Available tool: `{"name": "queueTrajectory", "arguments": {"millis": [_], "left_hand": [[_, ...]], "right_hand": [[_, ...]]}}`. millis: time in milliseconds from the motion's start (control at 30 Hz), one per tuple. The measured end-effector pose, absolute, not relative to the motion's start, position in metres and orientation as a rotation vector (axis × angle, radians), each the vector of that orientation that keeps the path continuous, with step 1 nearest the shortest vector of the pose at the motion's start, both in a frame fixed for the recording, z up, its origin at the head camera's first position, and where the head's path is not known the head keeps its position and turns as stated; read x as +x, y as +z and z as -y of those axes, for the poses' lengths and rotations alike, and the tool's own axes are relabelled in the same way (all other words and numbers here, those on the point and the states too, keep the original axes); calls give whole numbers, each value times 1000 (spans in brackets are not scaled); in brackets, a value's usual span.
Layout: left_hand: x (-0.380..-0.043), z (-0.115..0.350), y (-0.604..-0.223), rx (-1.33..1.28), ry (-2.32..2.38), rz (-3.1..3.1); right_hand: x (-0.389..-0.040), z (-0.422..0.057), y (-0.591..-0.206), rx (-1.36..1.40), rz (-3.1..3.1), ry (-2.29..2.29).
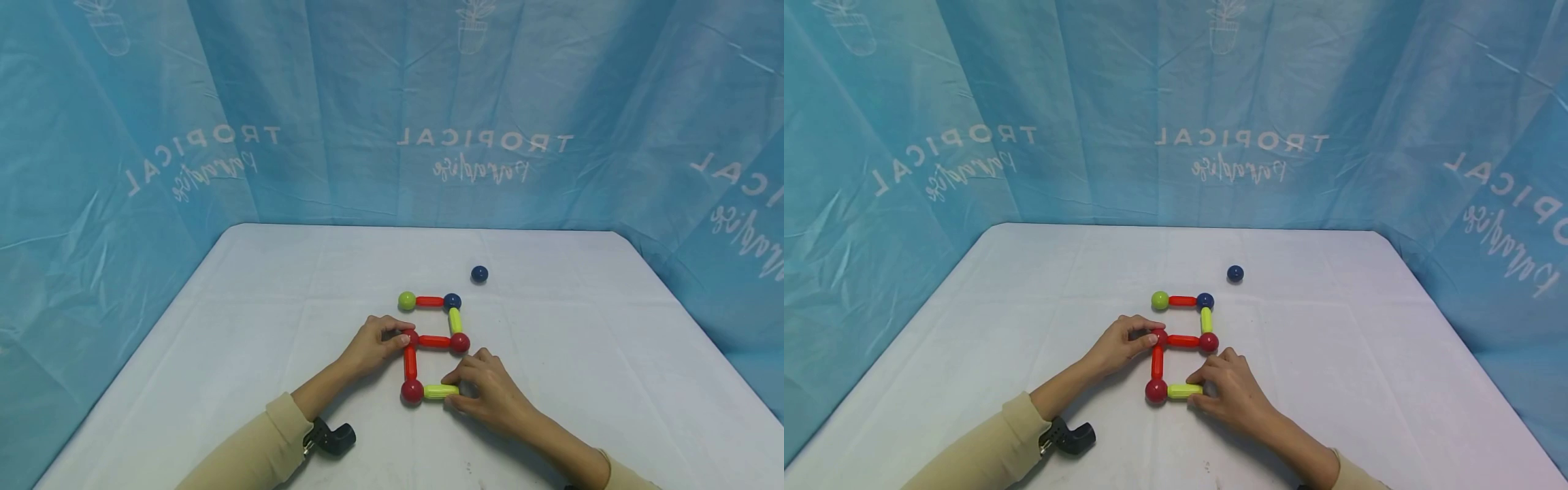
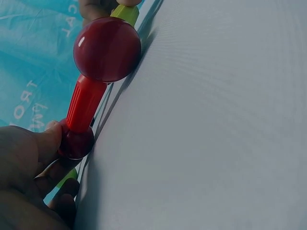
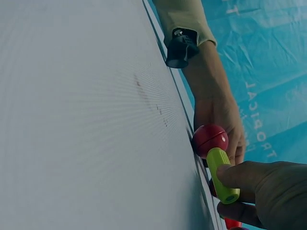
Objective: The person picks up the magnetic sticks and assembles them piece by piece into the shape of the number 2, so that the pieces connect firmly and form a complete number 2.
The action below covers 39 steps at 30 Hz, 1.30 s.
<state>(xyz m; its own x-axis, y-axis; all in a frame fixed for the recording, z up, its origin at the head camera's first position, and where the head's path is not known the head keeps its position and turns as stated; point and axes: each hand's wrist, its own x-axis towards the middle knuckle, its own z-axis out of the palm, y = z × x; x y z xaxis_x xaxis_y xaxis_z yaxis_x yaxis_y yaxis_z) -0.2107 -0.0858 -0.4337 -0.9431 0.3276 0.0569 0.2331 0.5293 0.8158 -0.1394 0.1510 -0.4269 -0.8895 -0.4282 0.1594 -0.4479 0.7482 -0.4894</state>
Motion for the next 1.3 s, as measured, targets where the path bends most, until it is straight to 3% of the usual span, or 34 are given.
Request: {"name": "queueTrajectory", "arguments": {"millis": [1000,1300], "left_hand": [[-210,85,-433,465,1412,-2641],[-188,98,-421,354,1471,-2707]], "right_hand": [[-138,-151,-424,714,2907,873],[-138,-151,-424,718,2910,889]]}}
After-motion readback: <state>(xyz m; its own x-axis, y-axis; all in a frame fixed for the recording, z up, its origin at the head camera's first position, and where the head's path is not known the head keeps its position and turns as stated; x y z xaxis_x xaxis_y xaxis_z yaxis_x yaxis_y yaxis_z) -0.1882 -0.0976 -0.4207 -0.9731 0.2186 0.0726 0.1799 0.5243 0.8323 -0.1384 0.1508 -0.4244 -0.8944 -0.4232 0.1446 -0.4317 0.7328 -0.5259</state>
